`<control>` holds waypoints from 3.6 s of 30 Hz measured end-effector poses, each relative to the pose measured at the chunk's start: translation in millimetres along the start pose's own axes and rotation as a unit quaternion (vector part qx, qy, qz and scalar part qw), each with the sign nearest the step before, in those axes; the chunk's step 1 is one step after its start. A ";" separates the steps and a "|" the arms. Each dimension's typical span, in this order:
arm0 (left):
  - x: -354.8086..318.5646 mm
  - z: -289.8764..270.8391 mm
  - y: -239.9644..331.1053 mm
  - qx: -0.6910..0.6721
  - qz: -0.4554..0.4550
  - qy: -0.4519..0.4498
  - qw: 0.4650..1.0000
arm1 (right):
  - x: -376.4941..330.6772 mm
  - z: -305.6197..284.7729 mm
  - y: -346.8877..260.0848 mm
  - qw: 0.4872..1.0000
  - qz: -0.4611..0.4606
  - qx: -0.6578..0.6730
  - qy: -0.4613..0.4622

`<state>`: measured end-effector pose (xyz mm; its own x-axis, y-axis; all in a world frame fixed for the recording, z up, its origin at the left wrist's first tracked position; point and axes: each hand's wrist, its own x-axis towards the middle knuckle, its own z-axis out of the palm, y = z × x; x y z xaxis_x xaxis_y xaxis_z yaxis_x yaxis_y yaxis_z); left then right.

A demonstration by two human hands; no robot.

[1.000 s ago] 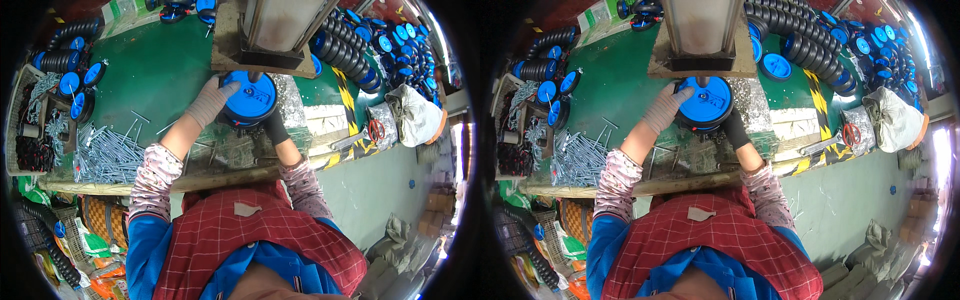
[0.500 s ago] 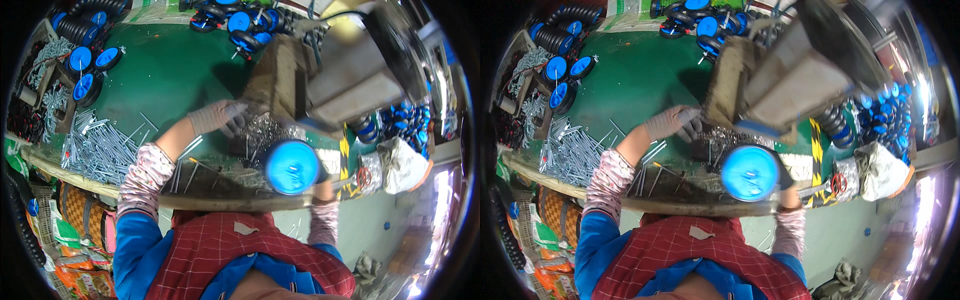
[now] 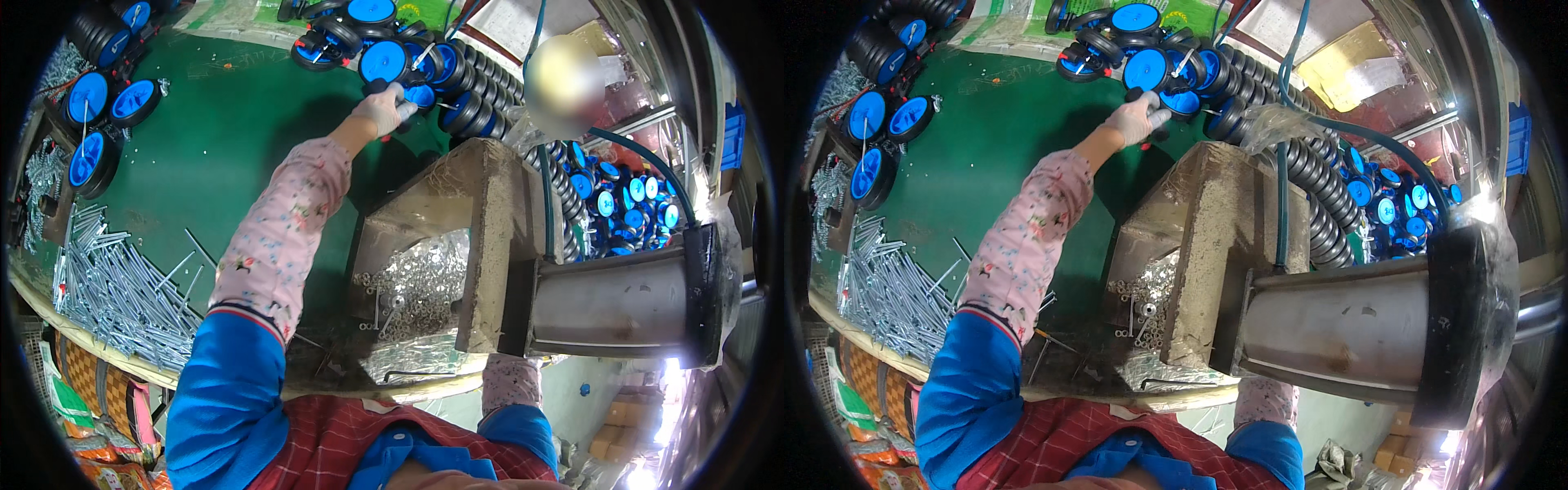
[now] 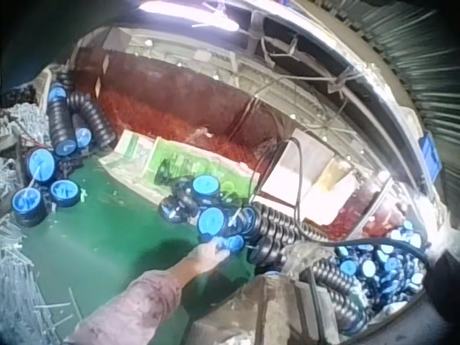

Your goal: The person repeatedly picks up blue plastic wheel hubs and black rubber tires, inserts metal rods into the hubs, and presses the tires onto the hubs. The person places the assembled wheels on a green workbench and continues the same sequence with additional parts.

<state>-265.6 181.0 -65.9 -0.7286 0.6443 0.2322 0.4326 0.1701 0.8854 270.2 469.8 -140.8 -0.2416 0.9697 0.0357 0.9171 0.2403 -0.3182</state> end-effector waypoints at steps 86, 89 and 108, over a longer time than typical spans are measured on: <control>-455.8 -50.5 83.1 -0.026 0.112 -0.227 0.967 | -288.8 0.1 -194.7 0.850 -0.312 0.389 -0.171; -455.3 -50.3 90.2 -0.006 0.095 -0.231 0.968 | -289.7 -3.8 -192.5 0.841 -0.324 0.394 -0.181; -296.6 -21.3 157.1 -0.183 -0.192 -0.131 0.955 | -268.4 35.7 -186.5 0.746 -0.148 0.606 -0.231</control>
<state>7.2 0.7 12.9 -0.6180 0.7592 -0.2040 -0.0899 0.1895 0.9777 152.7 163.1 -124.9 -0.7182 0.6951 0.0335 -0.0922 -0.0473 -0.9946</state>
